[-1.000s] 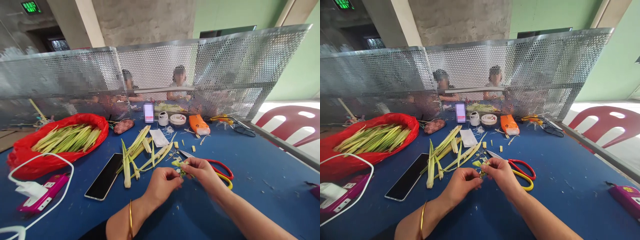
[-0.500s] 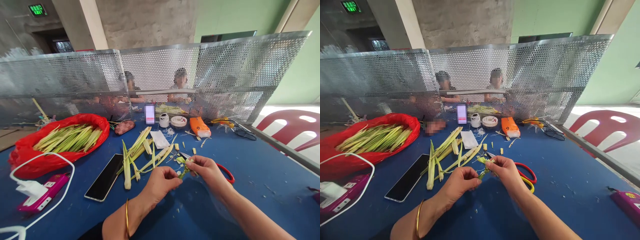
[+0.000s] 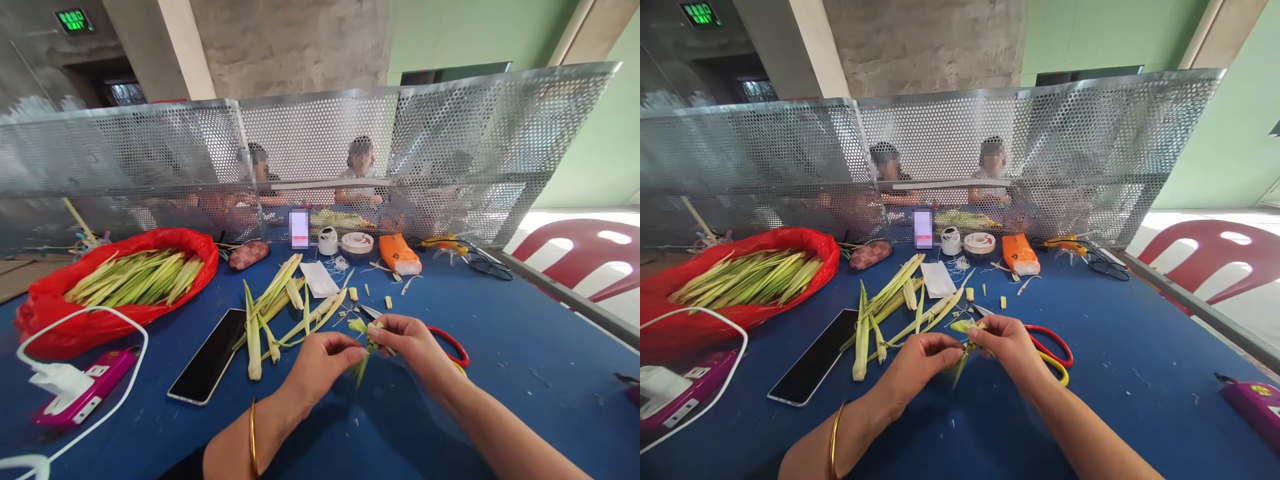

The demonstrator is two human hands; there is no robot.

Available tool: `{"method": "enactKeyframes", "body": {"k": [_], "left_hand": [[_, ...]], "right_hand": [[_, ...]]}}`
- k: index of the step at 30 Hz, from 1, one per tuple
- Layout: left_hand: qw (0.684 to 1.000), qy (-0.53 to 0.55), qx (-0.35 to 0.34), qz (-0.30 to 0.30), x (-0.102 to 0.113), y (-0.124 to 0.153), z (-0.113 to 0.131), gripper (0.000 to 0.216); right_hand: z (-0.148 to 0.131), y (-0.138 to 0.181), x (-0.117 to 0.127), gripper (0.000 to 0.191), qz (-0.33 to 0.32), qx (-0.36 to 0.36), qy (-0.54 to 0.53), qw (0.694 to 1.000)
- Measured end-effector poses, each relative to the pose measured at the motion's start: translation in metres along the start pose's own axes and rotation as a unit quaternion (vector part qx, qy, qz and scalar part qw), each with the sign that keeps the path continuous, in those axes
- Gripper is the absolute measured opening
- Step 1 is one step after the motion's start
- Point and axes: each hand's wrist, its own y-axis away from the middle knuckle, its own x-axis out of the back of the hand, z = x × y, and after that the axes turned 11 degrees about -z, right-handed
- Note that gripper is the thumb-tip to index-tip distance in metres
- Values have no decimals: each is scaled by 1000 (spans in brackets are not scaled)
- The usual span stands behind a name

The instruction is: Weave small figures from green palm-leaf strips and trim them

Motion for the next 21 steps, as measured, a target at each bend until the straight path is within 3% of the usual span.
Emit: {"method": "enactKeyframes", "body": {"k": [9, 12, 15, 16, 18, 21], "left_hand": [[996, 38, 30, -72, -3, 1, -13, 27], [997, 56, 17, -41, -2, -2, -14, 28], [995, 100, 2, 24, 1, -5, -13, 28], [992, 116, -1, 50, 2, -6, -12, 28], [986, 142, -4, 89, 3, -7, -11, 29], [980, 170, -9, 98, 3, -6, -9, 27]], "right_hand": [[13, -1, -12, 37, -35, 10, 15, 999], [13, -1, -10, 40, 20, 50, 37, 998], [14, 0, -11, 38, 121, 82, 85, 986], [16, 1, -13, 34, 128, 76, 107, 983], [20, 3, -19, 28, 84, 51, 139, 985], [28, 6, -29, 21, -5, 21, 159, 987]]}}
